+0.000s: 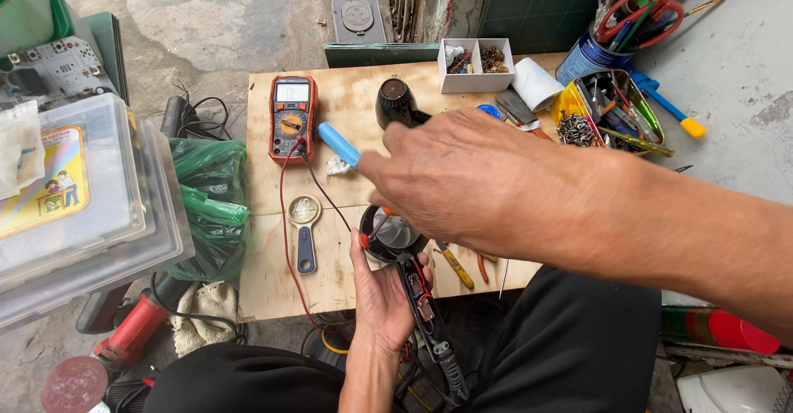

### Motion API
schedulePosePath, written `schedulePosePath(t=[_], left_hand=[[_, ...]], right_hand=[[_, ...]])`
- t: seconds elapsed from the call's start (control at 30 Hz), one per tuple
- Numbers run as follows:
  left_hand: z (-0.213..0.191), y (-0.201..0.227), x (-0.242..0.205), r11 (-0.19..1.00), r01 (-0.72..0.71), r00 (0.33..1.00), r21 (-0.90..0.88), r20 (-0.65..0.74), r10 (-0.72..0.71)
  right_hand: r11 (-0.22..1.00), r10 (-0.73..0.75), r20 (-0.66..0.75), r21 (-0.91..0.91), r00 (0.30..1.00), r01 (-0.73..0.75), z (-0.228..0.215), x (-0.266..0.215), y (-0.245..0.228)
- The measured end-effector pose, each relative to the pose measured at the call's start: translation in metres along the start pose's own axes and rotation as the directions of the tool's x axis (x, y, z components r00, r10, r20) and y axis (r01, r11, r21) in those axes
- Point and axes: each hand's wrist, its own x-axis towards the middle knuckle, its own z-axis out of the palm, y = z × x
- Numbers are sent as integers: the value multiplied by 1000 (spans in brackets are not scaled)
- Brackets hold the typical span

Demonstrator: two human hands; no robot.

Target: The person uses a screwdriver to remove screws from the casing of a black hair dryer. They separate the two halves of the casing to reveal the internal fan and motor, then use a knife to pry at the internal components.

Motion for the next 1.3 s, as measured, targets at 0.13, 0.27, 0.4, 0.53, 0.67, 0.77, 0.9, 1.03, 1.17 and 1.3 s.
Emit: schedulePosePath(t=[0.13, 0.27, 0.4, 0.53, 0.67, 0.77, 0.9, 1.03, 1.17, 1.3], left_hand=[[9, 2, -9, 990, -130, 991, 49, 12, 130], [27, 6, -27, 922, -359, 932, 147, 2, 363], [1, 2, -13, 894, -422, 902, 152, 167, 398], [-36, -2, 6, 832, -543, 825, 116, 261, 502], [-62, -8, 5, 845, -523, 824, 114, 323, 466], [-70, -9, 1, 872, -490, 782, -6, 439, 442], [-92, -6, 9, 879, -476, 739, -38, 525, 423], [-101, -4, 12, 888, -458, 751, -44, 515, 413], [-90, -2, 3, 876, -481, 722, -36, 550, 420], [-91, -3, 5, 843, -537, 710, -4, 538, 455]], right_hand=[[996, -82, 97, 37, 992, 79, 7, -29, 17], [991, 121, 226, -81, 967, -105, 29, -59, 25], [938, 193, 418, 186, 888, -292, 53, -78, 27], [900, 214, 334, 299, 918, -318, 87, -85, 25], [965, 41, -64, 263, 997, -23, 116, -92, 20], [986, -25, -216, 156, 976, 60, 117, -96, 10], [990, -52, -342, 105, 938, 93, 112, -98, 3], [986, -29, -416, 138, 909, 95, 113, -98, 1], [992, -27, -382, 106, 924, 73, 114, -97, 2], [994, 23, -367, 109, 930, 18, 122, -95, 3]])
